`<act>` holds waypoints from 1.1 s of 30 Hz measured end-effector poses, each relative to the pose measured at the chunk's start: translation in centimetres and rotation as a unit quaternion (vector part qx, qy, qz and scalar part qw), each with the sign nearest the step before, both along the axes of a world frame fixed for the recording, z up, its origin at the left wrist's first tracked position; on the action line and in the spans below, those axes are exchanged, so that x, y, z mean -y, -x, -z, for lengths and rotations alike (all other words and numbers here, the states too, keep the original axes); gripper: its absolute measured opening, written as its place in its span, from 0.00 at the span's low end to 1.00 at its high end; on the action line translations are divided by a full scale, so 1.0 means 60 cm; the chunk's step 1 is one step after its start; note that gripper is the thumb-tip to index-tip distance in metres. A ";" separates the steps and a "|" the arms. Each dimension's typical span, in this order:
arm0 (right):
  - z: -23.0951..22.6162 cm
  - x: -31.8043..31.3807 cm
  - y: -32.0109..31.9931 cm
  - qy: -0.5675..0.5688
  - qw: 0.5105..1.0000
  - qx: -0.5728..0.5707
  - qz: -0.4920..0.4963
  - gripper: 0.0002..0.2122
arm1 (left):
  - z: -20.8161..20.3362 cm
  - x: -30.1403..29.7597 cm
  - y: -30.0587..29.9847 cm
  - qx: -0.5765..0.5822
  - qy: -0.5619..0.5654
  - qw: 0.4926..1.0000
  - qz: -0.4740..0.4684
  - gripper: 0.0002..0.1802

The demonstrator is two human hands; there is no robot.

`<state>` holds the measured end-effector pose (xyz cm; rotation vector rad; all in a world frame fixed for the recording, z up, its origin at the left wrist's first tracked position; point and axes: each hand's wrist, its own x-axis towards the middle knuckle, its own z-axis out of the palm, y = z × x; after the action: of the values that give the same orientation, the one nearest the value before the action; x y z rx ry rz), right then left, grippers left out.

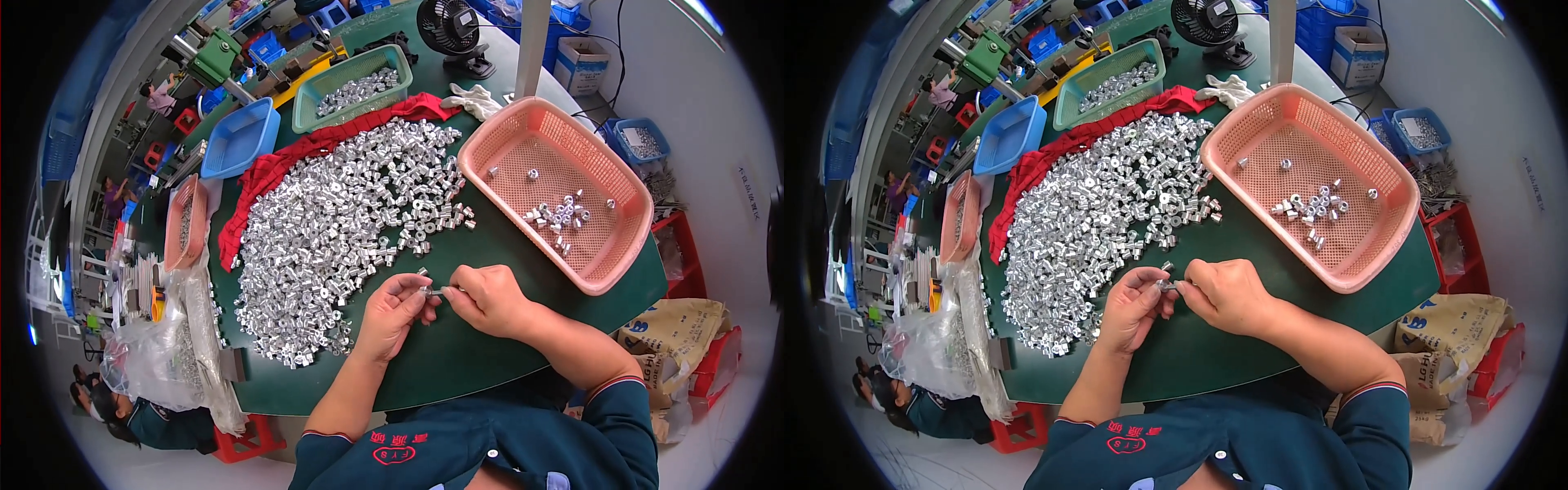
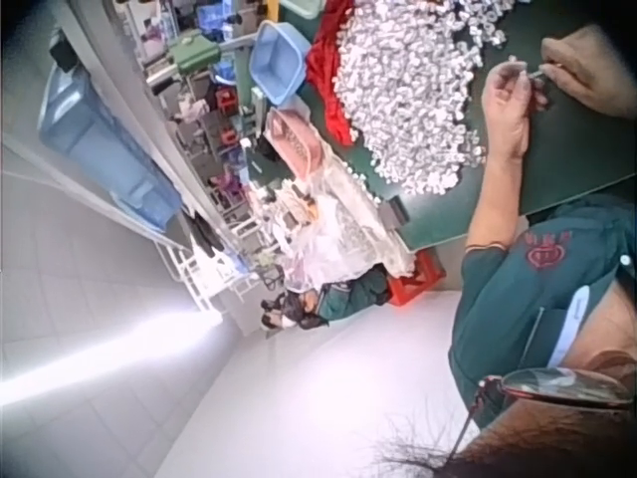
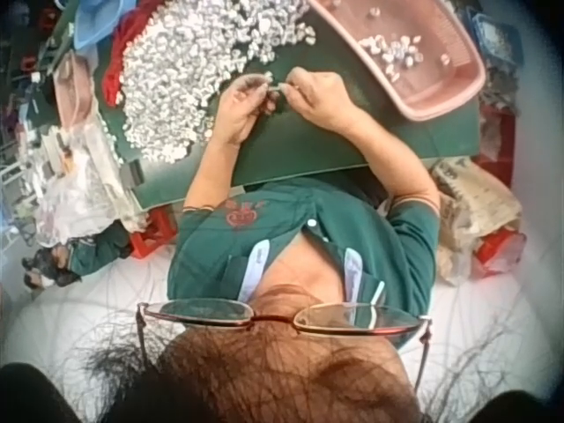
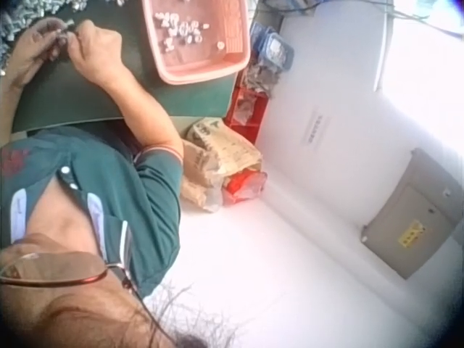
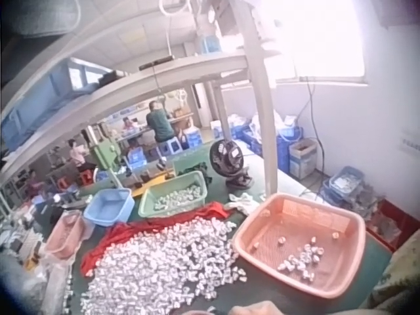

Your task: The person assembles small metal pins and plastic components by hand on a workbench.

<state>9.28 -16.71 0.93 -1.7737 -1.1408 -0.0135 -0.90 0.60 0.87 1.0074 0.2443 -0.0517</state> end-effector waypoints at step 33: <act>0.009 -0.001 0.009 0.058 0.995 0.081 0.010 0.11 | 0.000 0.024 0.006 0.014 -0.348 0.937 -0.006 0.15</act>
<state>8.75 -16.65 0.41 -1.9148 -1.2614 -0.1075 -1.24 -0.87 0.87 1.7128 0.2463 0.0666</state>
